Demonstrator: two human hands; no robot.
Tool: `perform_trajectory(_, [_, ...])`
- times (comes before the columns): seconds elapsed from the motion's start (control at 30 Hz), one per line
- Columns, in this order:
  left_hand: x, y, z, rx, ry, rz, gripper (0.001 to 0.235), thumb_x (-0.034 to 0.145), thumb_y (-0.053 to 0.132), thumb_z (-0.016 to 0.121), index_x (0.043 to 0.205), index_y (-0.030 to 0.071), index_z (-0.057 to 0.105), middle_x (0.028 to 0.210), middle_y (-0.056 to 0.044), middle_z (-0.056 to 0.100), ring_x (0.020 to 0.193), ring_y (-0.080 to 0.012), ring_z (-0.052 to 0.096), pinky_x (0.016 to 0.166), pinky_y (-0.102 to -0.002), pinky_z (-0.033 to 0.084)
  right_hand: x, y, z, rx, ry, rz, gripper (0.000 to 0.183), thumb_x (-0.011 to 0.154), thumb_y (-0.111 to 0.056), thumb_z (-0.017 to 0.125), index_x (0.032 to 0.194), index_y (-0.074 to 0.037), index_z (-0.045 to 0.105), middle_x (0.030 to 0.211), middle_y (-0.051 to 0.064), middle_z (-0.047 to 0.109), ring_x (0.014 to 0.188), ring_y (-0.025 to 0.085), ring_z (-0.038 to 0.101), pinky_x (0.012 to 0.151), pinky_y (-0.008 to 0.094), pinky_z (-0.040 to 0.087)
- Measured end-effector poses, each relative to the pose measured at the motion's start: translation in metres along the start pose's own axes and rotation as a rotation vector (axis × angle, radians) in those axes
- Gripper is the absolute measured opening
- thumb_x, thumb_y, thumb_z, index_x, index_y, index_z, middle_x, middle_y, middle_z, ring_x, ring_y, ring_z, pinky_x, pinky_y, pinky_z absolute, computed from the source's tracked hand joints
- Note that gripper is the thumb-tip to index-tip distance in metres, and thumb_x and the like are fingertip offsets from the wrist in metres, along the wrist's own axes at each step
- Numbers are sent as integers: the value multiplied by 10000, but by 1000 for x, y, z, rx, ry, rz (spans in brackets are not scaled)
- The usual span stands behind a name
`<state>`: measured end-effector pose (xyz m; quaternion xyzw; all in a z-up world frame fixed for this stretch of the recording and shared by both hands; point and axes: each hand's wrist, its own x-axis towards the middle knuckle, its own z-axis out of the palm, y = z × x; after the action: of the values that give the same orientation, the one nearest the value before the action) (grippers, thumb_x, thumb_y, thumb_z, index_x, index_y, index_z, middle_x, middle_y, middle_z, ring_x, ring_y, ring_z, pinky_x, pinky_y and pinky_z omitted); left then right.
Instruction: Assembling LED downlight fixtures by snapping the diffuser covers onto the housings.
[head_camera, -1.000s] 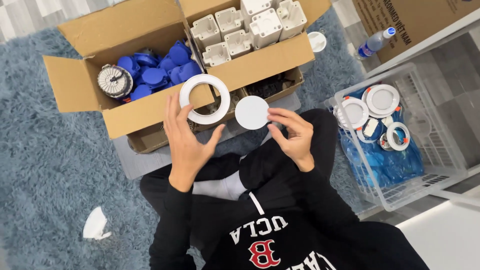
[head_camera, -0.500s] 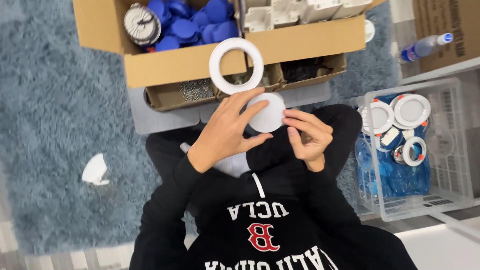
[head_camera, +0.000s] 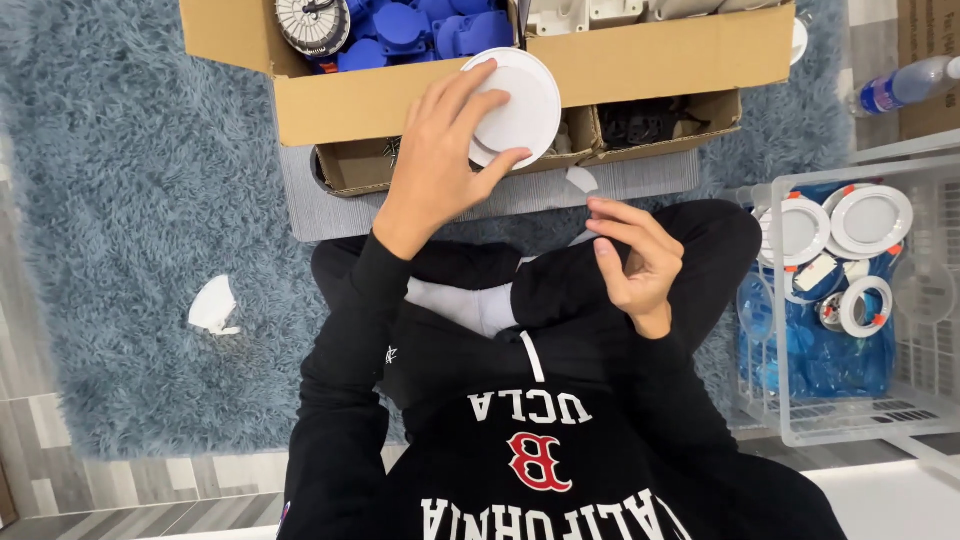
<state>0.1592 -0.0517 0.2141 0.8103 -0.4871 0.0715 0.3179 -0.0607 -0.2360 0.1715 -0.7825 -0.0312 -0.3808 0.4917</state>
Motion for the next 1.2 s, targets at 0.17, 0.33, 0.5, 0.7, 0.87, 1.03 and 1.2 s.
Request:
perform_trajectory(0.17, [-2,-4,4,42,-17,12,515,1042,419,889,1360,80,668,1615,-110,552,1378,-381,577,1038,-527,498,-1,2,-2,-25,-12,44,168,1078,-46,658,1093,97,743,1192,298,747,1140,419,765,1029,455,655])
perform_trajectory(0.33, [-3,-8,6,65,-40,-12,519,1029,414,919,1369,92,694,1650,-85,525,1281,-368,579,987,-511,509,-3,4,-3,-38,-19,57,155,1064,-35,667,1093,97,742,1178,293,749,1113,409,759,1001,445,645])
perform_trajectory(0.5, [-2,-13,9,94,-20,-2,547,1030,482,942,1379,129,714,1656,-59,525,1202,-339,579,963,-486,509,1,3,-3,-59,-30,56,157,1072,-41,663,1083,94,743,1162,290,751,1089,402,757,970,438,639])
perform_trajectory(0.7, [-7,-21,13,73,-1,12,599,999,502,980,1424,158,735,1677,-30,511,1222,-336,567,988,-496,514,28,-4,0,-131,-63,-15,92,1063,30,677,1079,87,748,1177,274,749,1110,415,739,1010,475,609])
perform_trajectory(0.87, [-6,-19,9,12,-4,0,460,1112,431,853,1451,138,750,1692,-46,489,1212,-337,545,1052,-505,517,58,2,9,-269,-132,-109,120,1083,18,700,1174,63,763,1276,247,725,1199,434,701,1094,533,585])
perform_trajectory(1.03, [1,-13,1,-69,24,22,247,1152,162,696,1381,99,765,1512,-162,578,1144,-335,554,1048,-519,513,79,29,21,-576,-300,-160,347,1098,-197,848,1351,2,720,1473,216,661,1389,407,619,1135,520,464])
perform_trajectory(1.2, [6,-12,-1,-109,55,31,194,1118,161,735,1291,88,785,1411,-144,566,1088,-317,551,1045,-513,498,72,40,33,-542,-252,-179,345,1055,-185,926,1282,14,758,1433,228,683,1355,414,646,1215,626,419])
